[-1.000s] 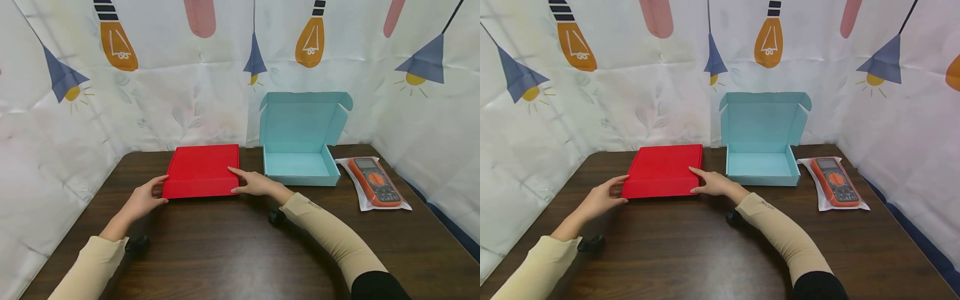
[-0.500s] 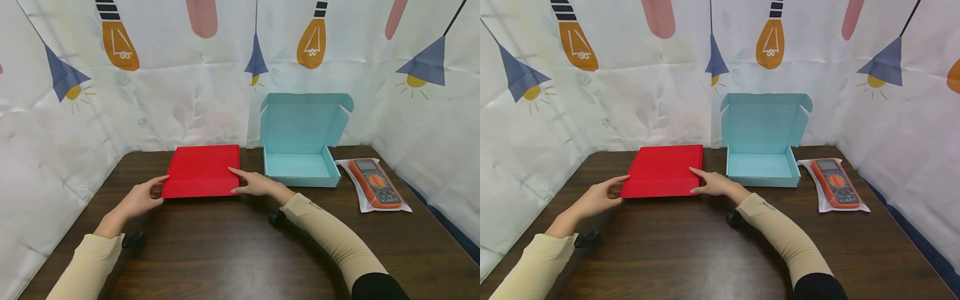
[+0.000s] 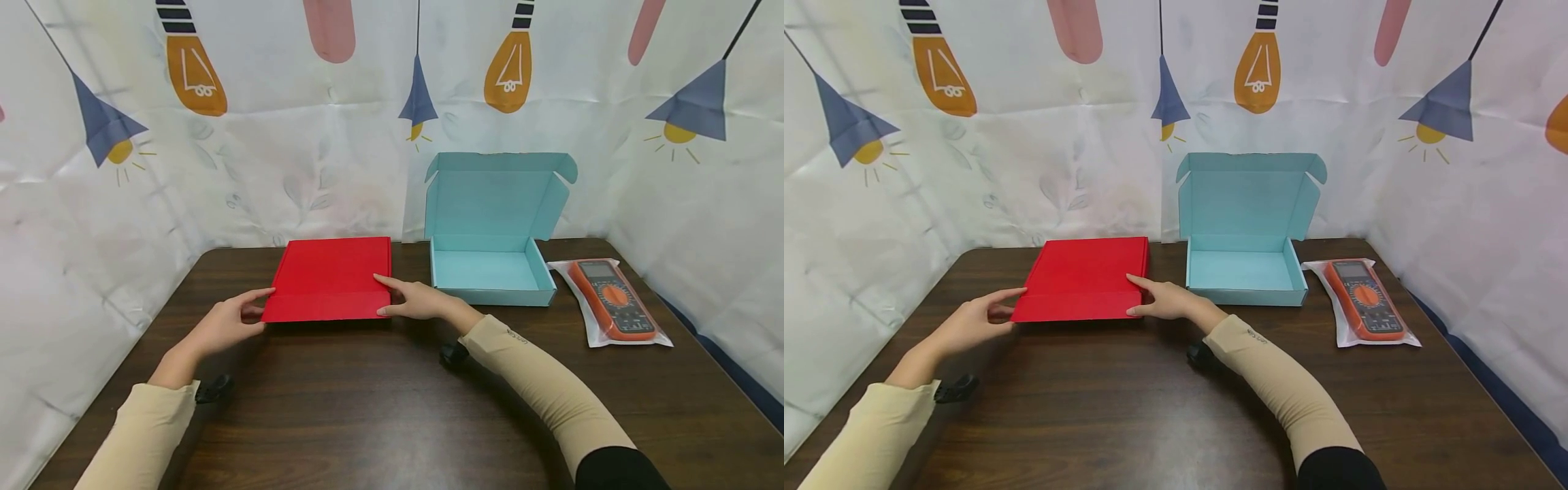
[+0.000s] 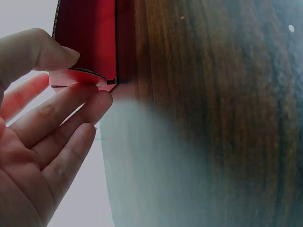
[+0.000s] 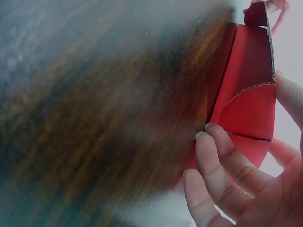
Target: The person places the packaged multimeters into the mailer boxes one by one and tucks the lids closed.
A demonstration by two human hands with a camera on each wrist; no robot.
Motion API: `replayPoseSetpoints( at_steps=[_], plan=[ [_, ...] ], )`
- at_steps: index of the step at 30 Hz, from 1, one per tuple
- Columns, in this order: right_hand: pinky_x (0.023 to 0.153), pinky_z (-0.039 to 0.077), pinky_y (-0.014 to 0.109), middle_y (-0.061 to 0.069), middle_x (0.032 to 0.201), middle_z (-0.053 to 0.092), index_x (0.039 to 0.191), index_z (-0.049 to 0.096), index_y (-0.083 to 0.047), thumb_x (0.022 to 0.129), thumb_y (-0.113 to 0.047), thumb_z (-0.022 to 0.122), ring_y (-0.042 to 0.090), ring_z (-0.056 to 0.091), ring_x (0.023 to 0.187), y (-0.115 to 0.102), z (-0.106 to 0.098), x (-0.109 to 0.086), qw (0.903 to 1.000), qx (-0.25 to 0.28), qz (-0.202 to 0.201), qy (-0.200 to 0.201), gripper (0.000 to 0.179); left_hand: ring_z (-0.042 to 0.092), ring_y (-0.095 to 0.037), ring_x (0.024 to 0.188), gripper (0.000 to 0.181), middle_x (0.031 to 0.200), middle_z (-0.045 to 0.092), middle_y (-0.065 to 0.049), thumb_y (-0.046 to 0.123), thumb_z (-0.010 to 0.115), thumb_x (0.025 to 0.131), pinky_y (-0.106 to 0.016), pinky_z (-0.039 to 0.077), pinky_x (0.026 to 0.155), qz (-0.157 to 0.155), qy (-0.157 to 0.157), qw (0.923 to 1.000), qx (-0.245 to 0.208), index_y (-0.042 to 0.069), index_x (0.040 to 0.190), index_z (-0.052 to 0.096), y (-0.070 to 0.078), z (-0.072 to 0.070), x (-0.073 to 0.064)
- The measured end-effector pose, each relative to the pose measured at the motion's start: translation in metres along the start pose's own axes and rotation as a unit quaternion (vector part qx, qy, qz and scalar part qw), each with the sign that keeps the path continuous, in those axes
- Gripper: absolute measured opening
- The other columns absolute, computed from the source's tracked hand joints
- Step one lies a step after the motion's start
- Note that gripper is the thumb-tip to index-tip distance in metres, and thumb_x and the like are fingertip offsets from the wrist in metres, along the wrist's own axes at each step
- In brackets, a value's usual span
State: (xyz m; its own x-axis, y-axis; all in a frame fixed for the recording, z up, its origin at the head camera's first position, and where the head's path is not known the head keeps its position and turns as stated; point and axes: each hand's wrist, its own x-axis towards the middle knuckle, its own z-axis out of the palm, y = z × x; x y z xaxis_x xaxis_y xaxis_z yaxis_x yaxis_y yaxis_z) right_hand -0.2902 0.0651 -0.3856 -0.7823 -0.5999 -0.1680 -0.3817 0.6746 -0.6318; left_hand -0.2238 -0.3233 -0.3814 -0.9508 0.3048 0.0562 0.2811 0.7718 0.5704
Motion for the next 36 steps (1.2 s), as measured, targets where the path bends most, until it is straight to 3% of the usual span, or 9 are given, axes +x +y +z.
replayPoseSetpoints(
  at_steps=[9,15,19,23,27,30,36],
  plan=[
    [0.104,0.049,0.048,0.013,0.159,0.04,0.164,0.026,-0.027,0.095,-0.043,0.069,0.031,0.043,0.138,0.001,0.0,0.001,1.0,-0.001,-0.004,0.001,0.083,0.071,-0.034,0.1,0.068,0.11,0.073,-0.022,0.006,0.074,0.091,-0.038,0.056,0.074,0.003,-0.013,0.9999,0.005,-0.004,0.15,0.043,0.002,-0.001,0.001],
    [0.102,0.05,0.045,0.013,0.156,0.043,0.164,0.026,-0.025,0.095,-0.039,0.071,0.031,0.046,0.135,0.002,0.002,0.001,0.9999,0.0,-0.012,0.005,0.084,0.068,-0.04,0.109,0.075,0.121,0.068,-0.028,0.017,0.077,0.093,-0.048,0.058,0.082,0.001,-0.026,0.9997,-0.002,-0.001,0.154,0.037,0.003,0.0,0.001],
    [0.1,0.051,0.044,0.013,0.154,0.045,0.164,0.027,-0.025,0.094,-0.037,0.073,0.03,0.048,0.132,0.002,0.003,0.001,0.9999,-0.002,-0.013,0.01,0.084,0.066,-0.042,0.113,0.079,0.125,0.066,-0.03,0.032,0.075,0.095,-0.052,0.057,0.085,-0.015,-0.011,0.9998,0.005,0.0,0.156,0.036,0.004,0.001,0.001],
    [0.098,0.052,0.044,0.013,0.15,0.048,0.164,0.028,-0.024,0.094,-0.039,0.074,0.028,0.051,0.129,0.0,0.005,0.0,0.9987,-0.041,-0.009,0.03,0.085,0.066,-0.042,0.109,0.08,0.125,0.065,-0.028,0.03,0.076,0.094,-0.054,0.056,0.087,-0.011,0.016,0.9995,0.024,-0.001,0.156,0.035,0.004,0.003,0.006],
    [0.092,0.056,0.041,0.014,0.144,0.048,0.164,0.026,-0.022,0.093,-0.044,0.073,0.027,0.056,0.118,-0.001,0.008,0.0,0.9947,-0.08,-0.001,0.064,0.088,0.055,-0.047,0.121,0.081,0.139,0.051,-0.031,0.031,0.075,0.095,-0.062,0.049,0.097,0.005,0.021,0.9988,0.044,-0.004,0.155,0.034,0.004,0.005,0.014],
    [0.095,0.055,0.042,0.015,0.153,0.039,0.164,0.026,-0.019,0.094,-0.043,0.073,0.029,0.053,0.124,-0.001,0.009,0.0,0.9935,-0.074,-0.006,0.087,0.088,0.038,-0.052,0.136,0.08,0.154,0.035,-0.033,0.034,0.07,0.098,-0.067,0.039,0.106,0.013,0.009,0.9988,0.047,-0.005,0.157,0.032,0.005,0.008,0.018],
    [0.112,0.041,0.049,0.011,0.169,0.017,0.165,0.022,-0.014,0.097,-0.042,0.069,0.036,0.021,0.153,-0.004,0.009,0.005,0.9926,-0.062,-0.049,0.092,0.087,0.017,-0.051,0.149,0.082,0.166,0.015,-0.027,0.043,0.064,0.1,-0.072,0.023,0.112,0.016,-0.011,0.996,0.087,0.002,0.161,0.028,0.008,0.013,0.032]
  ],
)
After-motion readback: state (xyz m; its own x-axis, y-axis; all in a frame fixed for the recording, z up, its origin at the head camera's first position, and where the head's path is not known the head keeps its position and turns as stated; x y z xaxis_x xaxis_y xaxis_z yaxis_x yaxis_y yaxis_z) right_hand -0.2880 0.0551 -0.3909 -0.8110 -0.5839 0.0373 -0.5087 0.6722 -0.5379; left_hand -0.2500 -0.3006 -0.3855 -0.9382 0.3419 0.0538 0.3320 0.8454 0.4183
